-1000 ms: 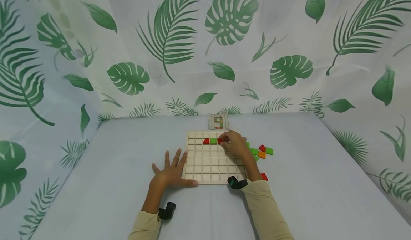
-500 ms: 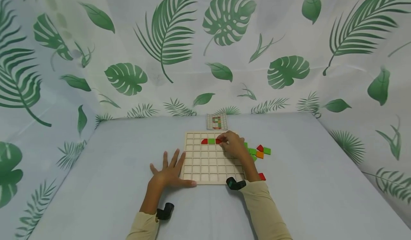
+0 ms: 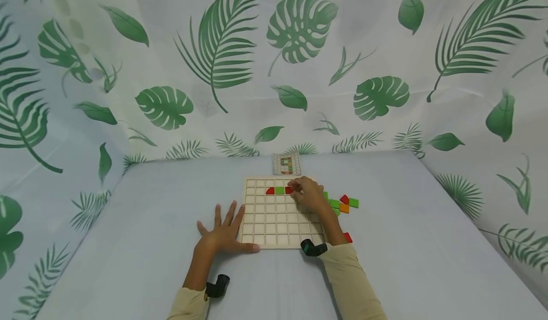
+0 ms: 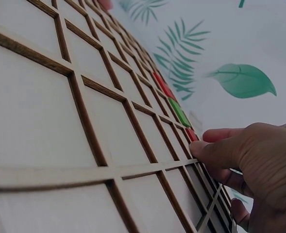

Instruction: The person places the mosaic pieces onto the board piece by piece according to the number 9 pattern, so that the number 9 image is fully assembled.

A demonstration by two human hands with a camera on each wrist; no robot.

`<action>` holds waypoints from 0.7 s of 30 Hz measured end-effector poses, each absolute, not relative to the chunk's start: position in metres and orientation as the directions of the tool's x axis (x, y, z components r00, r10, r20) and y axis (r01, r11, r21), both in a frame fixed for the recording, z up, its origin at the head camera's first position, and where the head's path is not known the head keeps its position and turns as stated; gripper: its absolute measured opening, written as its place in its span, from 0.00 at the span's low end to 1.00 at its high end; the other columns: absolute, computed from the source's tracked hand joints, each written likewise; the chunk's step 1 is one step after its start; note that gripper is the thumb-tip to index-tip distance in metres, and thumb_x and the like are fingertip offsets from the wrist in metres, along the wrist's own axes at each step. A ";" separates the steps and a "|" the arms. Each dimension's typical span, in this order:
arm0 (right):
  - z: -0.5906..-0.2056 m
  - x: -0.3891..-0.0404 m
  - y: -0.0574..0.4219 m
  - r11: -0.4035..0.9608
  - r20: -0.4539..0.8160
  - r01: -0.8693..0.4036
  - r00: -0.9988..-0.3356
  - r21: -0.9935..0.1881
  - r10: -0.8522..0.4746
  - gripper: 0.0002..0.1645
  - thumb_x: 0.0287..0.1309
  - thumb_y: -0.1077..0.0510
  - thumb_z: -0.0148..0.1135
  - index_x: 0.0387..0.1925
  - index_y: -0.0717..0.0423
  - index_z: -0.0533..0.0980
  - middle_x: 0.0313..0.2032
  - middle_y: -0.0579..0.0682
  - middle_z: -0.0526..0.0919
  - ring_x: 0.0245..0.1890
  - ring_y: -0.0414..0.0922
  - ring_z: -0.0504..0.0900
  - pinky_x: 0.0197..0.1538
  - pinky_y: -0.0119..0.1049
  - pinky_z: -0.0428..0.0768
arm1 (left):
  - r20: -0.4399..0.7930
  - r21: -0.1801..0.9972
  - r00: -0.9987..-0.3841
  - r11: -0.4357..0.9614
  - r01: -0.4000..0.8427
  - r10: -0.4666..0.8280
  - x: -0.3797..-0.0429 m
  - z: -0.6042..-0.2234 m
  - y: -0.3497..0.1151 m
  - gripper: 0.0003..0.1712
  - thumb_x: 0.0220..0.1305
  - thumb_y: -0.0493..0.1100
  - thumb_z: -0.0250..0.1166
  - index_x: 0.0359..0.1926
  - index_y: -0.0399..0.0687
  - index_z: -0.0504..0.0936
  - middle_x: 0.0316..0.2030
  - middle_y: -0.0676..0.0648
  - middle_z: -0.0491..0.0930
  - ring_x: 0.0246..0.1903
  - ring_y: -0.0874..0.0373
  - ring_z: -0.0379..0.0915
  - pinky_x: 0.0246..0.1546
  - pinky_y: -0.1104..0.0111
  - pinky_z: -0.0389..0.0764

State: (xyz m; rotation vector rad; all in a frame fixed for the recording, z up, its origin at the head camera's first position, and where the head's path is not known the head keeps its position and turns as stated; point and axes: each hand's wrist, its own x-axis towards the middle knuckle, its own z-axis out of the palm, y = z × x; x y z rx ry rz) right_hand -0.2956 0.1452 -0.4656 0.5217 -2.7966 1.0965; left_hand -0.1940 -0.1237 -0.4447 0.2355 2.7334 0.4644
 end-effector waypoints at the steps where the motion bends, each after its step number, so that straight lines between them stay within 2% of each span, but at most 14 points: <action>1: -0.466 -0.296 0.146 0.681 0.212 -0.348 -0.937 -0.645 -0.278 0.15 0.60 0.63 0.65 0.49 0.58 0.81 0.43 0.54 0.84 0.46 0.52 0.82 0.52 0.61 0.63 | -0.317 0.346 -0.923 0.933 0.101 0.218 -0.194 -0.445 -0.124 0.69 0.45 0.76 0.67 0.78 0.55 0.42 0.79 0.45 0.34 0.75 0.33 0.21 0.57 0.20 0.35; 5: -0.468 -0.295 0.151 0.659 0.242 -0.372 -0.928 -0.654 -0.284 0.14 0.61 0.63 0.64 0.49 0.61 0.80 0.42 0.56 0.83 0.45 0.53 0.82 0.54 0.56 0.73 | -0.317 0.349 -0.924 0.932 0.097 0.215 -0.194 -0.448 -0.124 0.69 0.45 0.77 0.67 0.78 0.56 0.42 0.79 0.45 0.34 0.75 0.33 0.20 0.57 0.20 0.34; 8: -0.468 -0.294 0.158 0.628 0.234 -0.356 -0.934 -0.692 -0.271 0.14 0.63 0.63 0.62 0.49 0.63 0.80 0.42 0.56 0.82 0.44 0.52 0.82 0.52 0.51 0.79 | -0.314 0.357 -0.924 0.929 0.097 0.218 -0.193 -0.450 -0.123 0.69 0.45 0.77 0.67 0.78 0.56 0.43 0.79 0.45 0.34 0.75 0.33 0.20 0.56 0.20 0.34; 12: -0.465 -0.291 0.173 0.602 0.220 -0.331 -0.942 -0.726 -0.253 0.14 0.63 0.63 0.62 0.50 0.64 0.79 0.43 0.59 0.81 0.46 0.55 0.81 0.52 0.51 0.80 | -0.313 0.362 -0.924 0.927 0.098 0.220 -0.190 -0.450 -0.120 0.69 0.45 0.76 0.67 0.78 0.55 0.44 0.79 0.44 0.35 0.75 0.32 0.22 0.56 0.20 0.35; 21: -0.454 -0.289 0.209 0.652 0.290 -0.347 -0.936 -0.674 -0.199 0.14 0.61 0.65 0.64 0.49 0.64 0.79 0.44 0.62 0.82 0.47 0.59 0.79 0.52 0.55 0.78 | -0.297 0.349 -0.932 0.932 0.099 0.210 -0.192 -0.446 -0.118 0.68 0.45 0.76 0.68 0.78 0.54 0.45 0.79 0.44 0.37 0.75 0.32 0.24 0.56 0.20 0.36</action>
